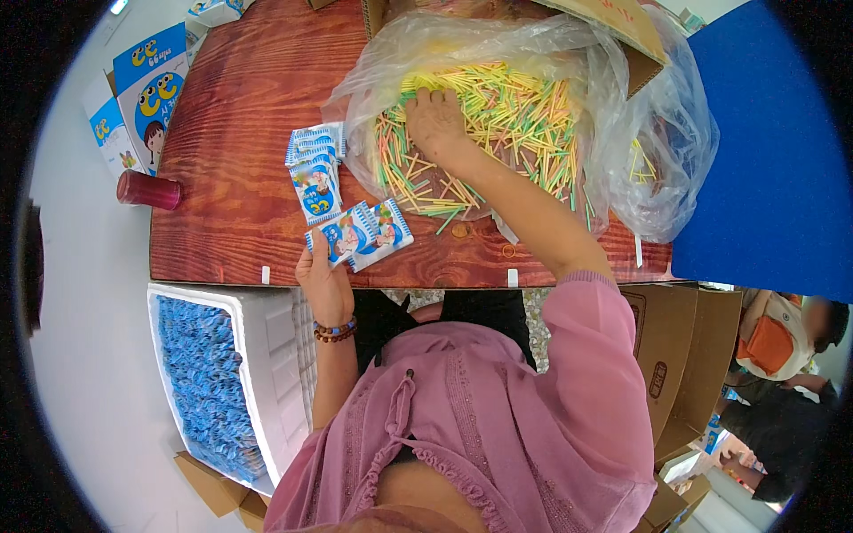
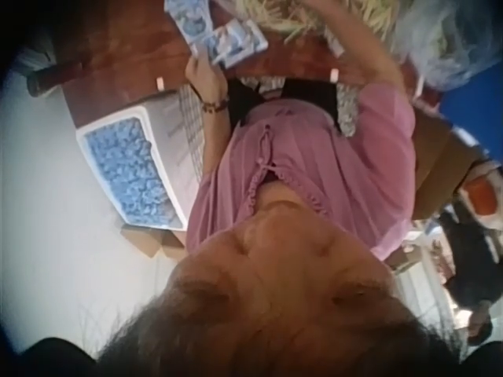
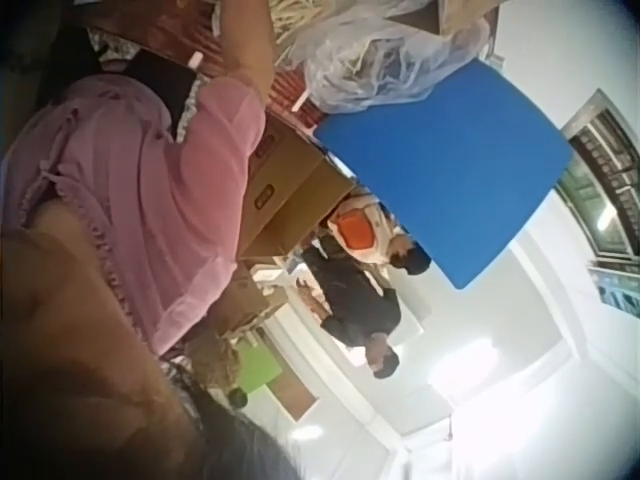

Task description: Manually packaging colorful sticks into small blue plastic packets.

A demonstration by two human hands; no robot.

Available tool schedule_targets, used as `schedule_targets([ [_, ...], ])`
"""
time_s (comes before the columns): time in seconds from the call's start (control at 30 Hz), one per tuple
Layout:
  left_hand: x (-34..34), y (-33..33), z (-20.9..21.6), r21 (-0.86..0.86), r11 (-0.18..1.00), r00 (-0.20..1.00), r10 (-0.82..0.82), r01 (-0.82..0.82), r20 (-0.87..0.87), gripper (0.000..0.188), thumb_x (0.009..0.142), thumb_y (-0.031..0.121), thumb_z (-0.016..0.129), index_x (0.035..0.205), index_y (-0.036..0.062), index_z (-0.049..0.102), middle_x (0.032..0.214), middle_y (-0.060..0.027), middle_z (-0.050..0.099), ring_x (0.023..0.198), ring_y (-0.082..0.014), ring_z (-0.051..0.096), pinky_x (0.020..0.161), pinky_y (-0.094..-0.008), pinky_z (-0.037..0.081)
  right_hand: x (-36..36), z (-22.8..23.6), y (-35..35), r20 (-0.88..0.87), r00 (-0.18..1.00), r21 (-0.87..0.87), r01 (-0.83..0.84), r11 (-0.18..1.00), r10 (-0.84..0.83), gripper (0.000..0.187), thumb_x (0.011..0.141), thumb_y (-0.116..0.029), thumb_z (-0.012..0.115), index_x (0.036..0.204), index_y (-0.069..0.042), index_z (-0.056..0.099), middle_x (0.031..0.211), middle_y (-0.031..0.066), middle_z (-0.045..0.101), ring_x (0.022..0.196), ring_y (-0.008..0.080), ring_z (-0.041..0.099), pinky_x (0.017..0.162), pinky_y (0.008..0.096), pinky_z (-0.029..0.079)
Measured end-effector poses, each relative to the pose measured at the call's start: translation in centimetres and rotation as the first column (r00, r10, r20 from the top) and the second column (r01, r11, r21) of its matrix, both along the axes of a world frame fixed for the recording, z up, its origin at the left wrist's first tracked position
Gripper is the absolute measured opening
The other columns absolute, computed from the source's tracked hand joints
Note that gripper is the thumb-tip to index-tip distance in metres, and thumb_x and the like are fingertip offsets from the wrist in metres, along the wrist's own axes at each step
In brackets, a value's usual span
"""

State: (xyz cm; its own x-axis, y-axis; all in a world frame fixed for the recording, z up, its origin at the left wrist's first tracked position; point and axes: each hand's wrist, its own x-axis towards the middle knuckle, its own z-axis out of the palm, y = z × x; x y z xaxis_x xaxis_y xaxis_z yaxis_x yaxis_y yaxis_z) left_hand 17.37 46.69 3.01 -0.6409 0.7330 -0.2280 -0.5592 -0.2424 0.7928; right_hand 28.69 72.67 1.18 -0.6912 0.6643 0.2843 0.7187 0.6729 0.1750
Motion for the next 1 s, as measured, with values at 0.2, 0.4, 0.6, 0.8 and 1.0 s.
schedule_targets([
  [0.2, -0.3, -0.1, -0.5, 0.013, 1.000, 1.000, 0.012, -0.012, -0.003, 0.023, 0.097, 0.019, 0.055, 0.099, -0.0018, 0.064, 0.100, -0.0087, 0.068, 0.088, -0.0135, 0.065, 0.079, -0.0290, 0.051, 1.8, -0.4, -0.2, -0.124, 0.991, -0.108, -0.071, 0.992, 0.058, 0.022, 0.084, -0.015, 0.053, 0.102, -0.002, 0.057, 0.097, 0.0160, 0.058, 0.098, 0.0329, 0.056, 0.082, 0.0451, 0.039],
  [0.4, 0.0, -0.1, -0.1, 0.027, 1.000, 1.000, 0.005, -0.005, 0.011, 0.022, 0.097, 0.017, 0.055, 0.099, -0.0027, 0.064, 0.097, -0.0075, 0.068, 0.085, -0.0114, 0.064, 0.076, -0.0277, 0.051, 3.5, 1.2, -1.6, -0.303, 0.950, -0.434, -0.072, 0.898, -0.070, 0.031, 0.092, -0.023, 0.053, 0.110, 0.002, 0.053, 0.112, 0.0216, 0.057, 0.106, 0.0345, 0.054, 0.091, 0.0439, 0.039],
  [0.6, 0.6, 0.6, 0.8, 0.023, 0.999, 0.999, 0.034, -0.034, 0.023, 0.021, 0.097, 0.016, 0.055, 0.095, -0.0021, 0.065, 0.092, -0.0056, 0.067, 0.079, -0.0090, 0.064, 0.071, -0.0259, 0.052, 4.7, 2.1, -5.0, -0.813, 0.407, -0.583, -0.578, 0.572, -0.417, 0.034, 0.096, -0.024, 0.052, 0.122, -0.002, 0.053, 0.120, 0.0063, 0.059, 0.108, 0.0163, 0.053, 0.093, 0.0327, 0.041],
  [0.8, 1.3, 1.0, 0.8, 0.032, 0.999, 1.000, -0.017, 0.016, 0.024, 0.020, 0.097, 0.016, 0.056, 0.095, -0.0012, 0.065, 0.092, -0.0052, 0.067, 0.079, -0.0094, 0.064, 0.071, -0.0262, 0.052, 5.5, -2.0, -5.1, -0.816, 0.294, -0.560, -0.618, 0.551, -0.499, 0.018, 0.097, -0.013, 0.049, 0.107, -0.002, 0.060, 0.101, 0.0032, 0.065, 0.096, 0.0124, 0.057, 0.090, 0.0304, 0.043],
  [1.0, 1.0, 0.6, 0.8, 0.017, 1.000, 0.999, 0.021, -0.021, 0.027, 0.019, 0.096, 0.016, 0.056, 0.095, -0.0005, 0.064, 0.092, -0.0053, 0.067, 0.078, -0.0093, 0.064, 0.070, -0.0258, 0.052, 4.9, 0.5, -7.2, -0.808, 0.241, -0.536, -0.679, 0.501, -0.538, 0.019, 0.097, -0.015, 0.050, 0.104, 0.000, 0.059, 0.102, 0.0064, 0.066, 0.099, 0.0152, 0.058, 0.091, 0.0318, 0.043],
])
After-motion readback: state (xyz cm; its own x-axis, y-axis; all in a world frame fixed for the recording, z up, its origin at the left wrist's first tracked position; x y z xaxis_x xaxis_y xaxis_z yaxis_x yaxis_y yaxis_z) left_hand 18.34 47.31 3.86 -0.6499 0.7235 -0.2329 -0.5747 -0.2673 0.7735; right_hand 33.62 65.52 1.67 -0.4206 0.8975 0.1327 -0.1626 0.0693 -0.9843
